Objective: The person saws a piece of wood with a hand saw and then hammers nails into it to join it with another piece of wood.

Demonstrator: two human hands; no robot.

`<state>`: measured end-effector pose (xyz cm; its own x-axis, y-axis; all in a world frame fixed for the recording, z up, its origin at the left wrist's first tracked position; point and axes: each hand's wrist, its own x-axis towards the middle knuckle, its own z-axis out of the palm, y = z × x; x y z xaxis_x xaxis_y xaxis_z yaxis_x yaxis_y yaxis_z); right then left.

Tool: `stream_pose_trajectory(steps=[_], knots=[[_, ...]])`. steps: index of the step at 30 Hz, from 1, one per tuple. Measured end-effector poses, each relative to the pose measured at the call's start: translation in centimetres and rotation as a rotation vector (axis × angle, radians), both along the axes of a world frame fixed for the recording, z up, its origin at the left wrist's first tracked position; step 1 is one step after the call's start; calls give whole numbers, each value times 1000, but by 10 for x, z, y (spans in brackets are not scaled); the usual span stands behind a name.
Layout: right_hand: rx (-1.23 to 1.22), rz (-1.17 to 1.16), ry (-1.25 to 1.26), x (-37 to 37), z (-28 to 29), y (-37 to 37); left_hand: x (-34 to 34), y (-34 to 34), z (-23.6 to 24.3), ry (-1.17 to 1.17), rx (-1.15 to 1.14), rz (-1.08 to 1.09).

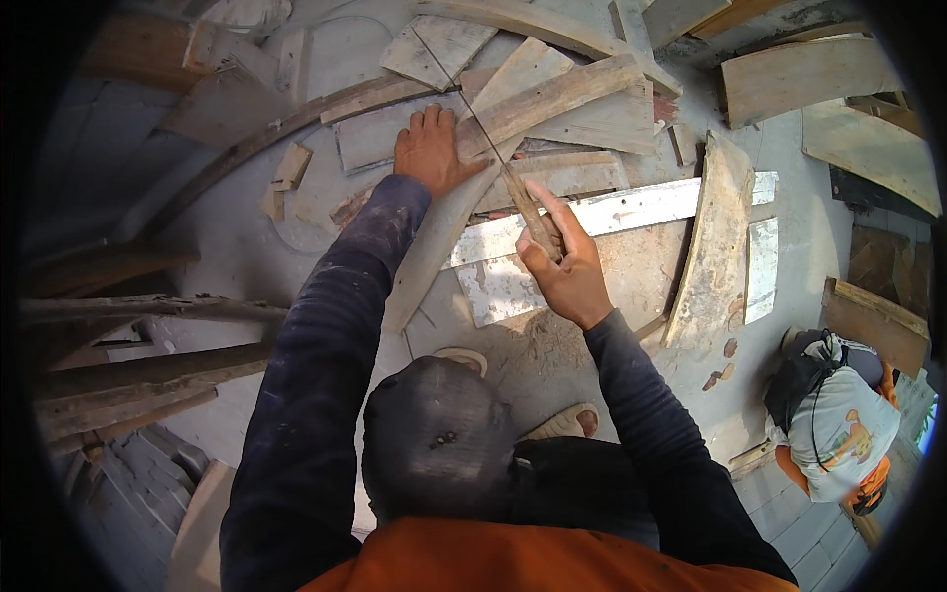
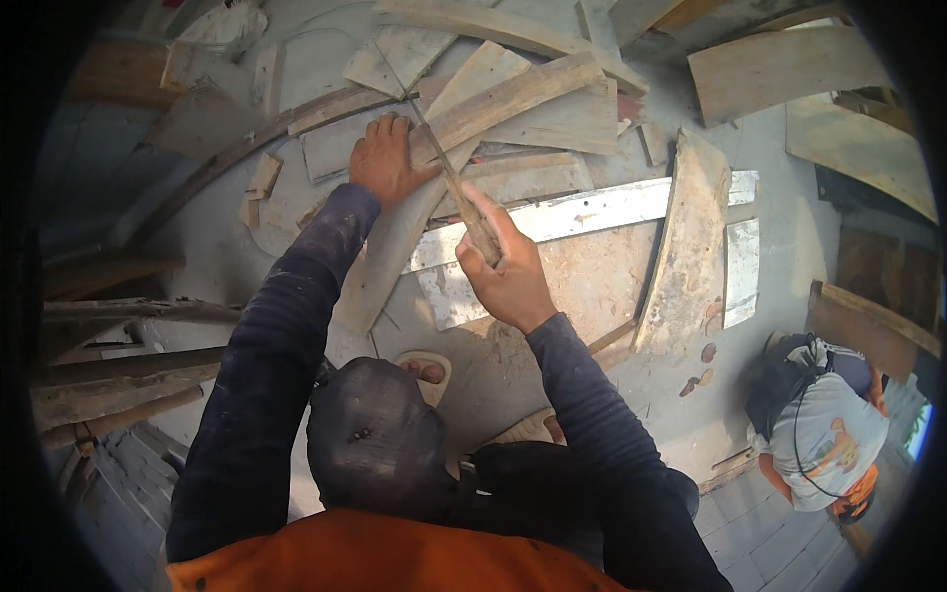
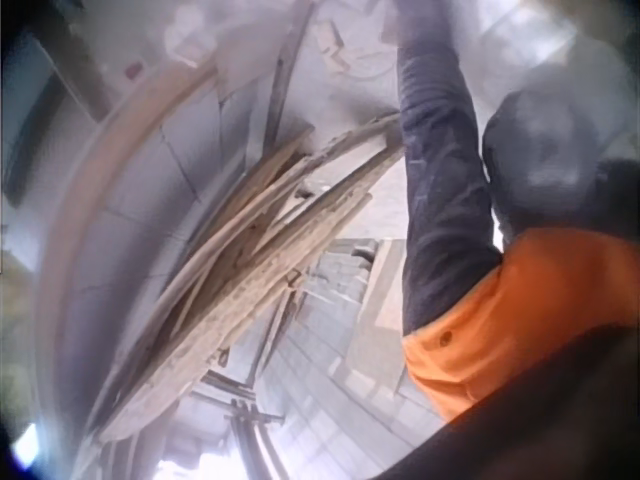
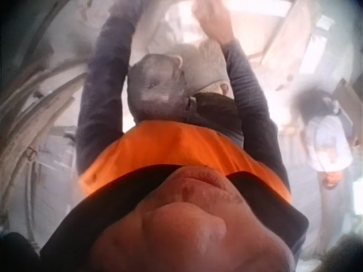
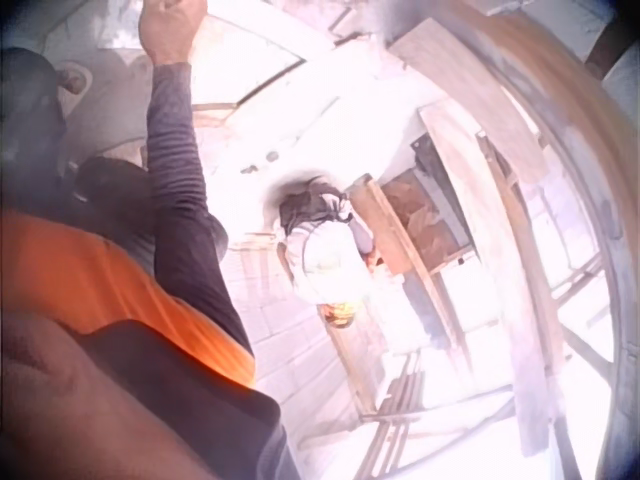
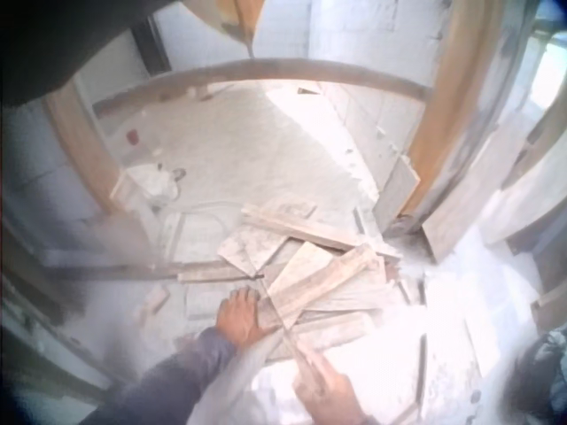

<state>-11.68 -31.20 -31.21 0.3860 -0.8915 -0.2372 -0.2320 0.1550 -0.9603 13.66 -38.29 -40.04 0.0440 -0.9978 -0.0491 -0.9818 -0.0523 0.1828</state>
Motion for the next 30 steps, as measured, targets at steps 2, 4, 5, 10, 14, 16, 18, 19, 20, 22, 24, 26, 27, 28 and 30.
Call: stream_pose_trajectory(steps=[2, 4, 5, 10, 14, 16, 18, 19, 20, 22, 24, 26, 27, 28, 30], knots=[[-238, -11, 33, 1, -3, 3, 3, -5, 1, 11, 75, -16], [-216, -93, 101, -1, -2, 7, 4, -8, 3, 33, 139, -4], [-229, -105, 135, -5, 1, 11, 4, -10, 4, 37, 188, 7], [-160, -77, 284, -42, 29, 58, 4, -11, 0, 66, 233, -8], [-131, -67, 269, -27, 23, 36, 5, -10, 1, 50, 213, -37], [-221, -87, 219, 3, 2, -3, 5, -11, 3, 59, 226, -30], [-287, -50, 227, 11, -1, -2, 5, -16, 6, 53, 246, -24], [-186, -66, 240, 4, 6, 5, 5, -17, 6, 53, 265, -14], [-71, -61, 242, -9, 17, 21, 4, -17, 6, 47, 304, -9], [-147, -93, 298, -35, 22, 54, 4, -18, 6, 43, 305, -16], [-164, -89, 275, -42, 25, 58, 4, -17, 5, 48, 314, -29], [-53, -81, 254, -29, 21, 44, 4, -17, 6, 37, 303, -42], [48, -65, 227, -10, 12, 18, 4, -16, 6, 57, 296, -46], [-179, -49, 215, 7, -6, 1, 4, -16, 7, 60, 286, -38], [-107, -64, 232, 17, -2, -8, 4, -17, 9, 57, 291, -32]])
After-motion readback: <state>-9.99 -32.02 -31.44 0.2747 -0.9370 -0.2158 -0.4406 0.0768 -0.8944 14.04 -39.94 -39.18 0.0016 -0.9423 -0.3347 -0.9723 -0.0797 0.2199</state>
